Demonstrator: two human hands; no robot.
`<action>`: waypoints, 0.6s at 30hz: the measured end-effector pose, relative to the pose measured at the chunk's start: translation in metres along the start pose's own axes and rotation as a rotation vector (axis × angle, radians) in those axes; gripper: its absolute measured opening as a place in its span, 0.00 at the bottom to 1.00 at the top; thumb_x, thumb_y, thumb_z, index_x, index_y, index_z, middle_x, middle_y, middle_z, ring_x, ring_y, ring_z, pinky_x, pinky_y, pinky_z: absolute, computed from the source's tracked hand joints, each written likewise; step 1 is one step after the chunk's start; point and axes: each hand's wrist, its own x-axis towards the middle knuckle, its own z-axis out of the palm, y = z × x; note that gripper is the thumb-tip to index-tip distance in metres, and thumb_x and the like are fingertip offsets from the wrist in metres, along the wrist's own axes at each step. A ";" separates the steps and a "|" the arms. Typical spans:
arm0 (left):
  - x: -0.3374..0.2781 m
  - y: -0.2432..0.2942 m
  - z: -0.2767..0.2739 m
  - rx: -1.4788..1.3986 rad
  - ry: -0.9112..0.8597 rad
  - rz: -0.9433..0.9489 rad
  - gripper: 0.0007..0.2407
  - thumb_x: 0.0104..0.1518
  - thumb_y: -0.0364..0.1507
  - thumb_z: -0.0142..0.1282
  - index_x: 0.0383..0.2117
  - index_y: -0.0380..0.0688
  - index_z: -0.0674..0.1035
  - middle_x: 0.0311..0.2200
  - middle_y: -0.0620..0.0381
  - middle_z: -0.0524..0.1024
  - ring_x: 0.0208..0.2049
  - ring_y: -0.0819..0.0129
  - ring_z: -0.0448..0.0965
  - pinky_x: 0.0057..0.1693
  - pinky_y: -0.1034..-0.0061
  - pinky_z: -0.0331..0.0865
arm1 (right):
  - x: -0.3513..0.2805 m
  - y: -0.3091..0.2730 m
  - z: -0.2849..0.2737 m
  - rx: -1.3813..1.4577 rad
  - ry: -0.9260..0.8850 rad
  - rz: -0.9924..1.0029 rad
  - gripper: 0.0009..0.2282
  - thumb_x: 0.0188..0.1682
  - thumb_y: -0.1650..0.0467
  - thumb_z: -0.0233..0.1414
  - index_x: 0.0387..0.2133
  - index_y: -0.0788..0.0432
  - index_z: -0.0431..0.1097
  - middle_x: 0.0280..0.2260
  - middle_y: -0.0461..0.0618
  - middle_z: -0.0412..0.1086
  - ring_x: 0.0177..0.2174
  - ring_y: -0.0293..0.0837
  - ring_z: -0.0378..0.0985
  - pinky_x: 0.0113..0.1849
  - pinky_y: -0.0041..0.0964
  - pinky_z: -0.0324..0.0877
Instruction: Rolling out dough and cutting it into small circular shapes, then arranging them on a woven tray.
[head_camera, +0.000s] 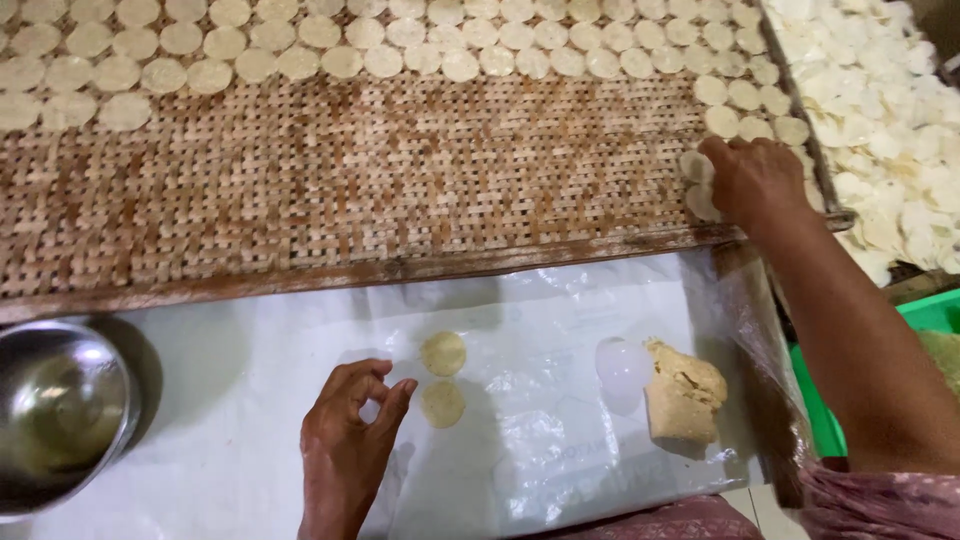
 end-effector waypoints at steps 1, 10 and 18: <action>-0.001 -0.003 0.000 0.007 0.031 0.053 0.15 0.49 0.31 0.68 0.13 0.40 0.73 0.42 0.61 0.83 0.39 0.69 0.83 0.40 0.74 0.74 | 0.004 0.004 0.020 -0.309 0.176 -0.155 0.20 0.45 0.62 0.56 0.53 0.39 0.71 0.41 0.40 0.79 0.38 0.45 0.84 0.32 0.41 0.76; 0.000 0.002 -0.019 -0.174 0.150 0.044 0.09 0.62 0.31 0.52 0.35 0.37 0.82 0.36 0.56 0.81 0.29 0.67 0.82 0.38 0.74 0.73 | -0.038 -0.039 -0.037 0.123 0.181 -0.141 0.15 0.56 0.72 0.54 0.55 0.51 0.76 0.41 0.53 0.77 0.32 0.51 0.80 0.36 0.44 0.76; -0.005 -0.001 -0.027 -0.228 0.226 0.079 0.03 0.60 0.28 0.57 0.34 0.43 0.80 0.35 0.56 0.82 0.35 0.61 0.84 0.42 0.67 0.76 | -0.165 -0.210 -0.099 0.828 -0.038 -0.479 0.06 0.43 0.68 0.63 0.27 0.51 0.73 0.44 0.46 0.72 0.43 0.48 0.77 0.42 0.42 0.76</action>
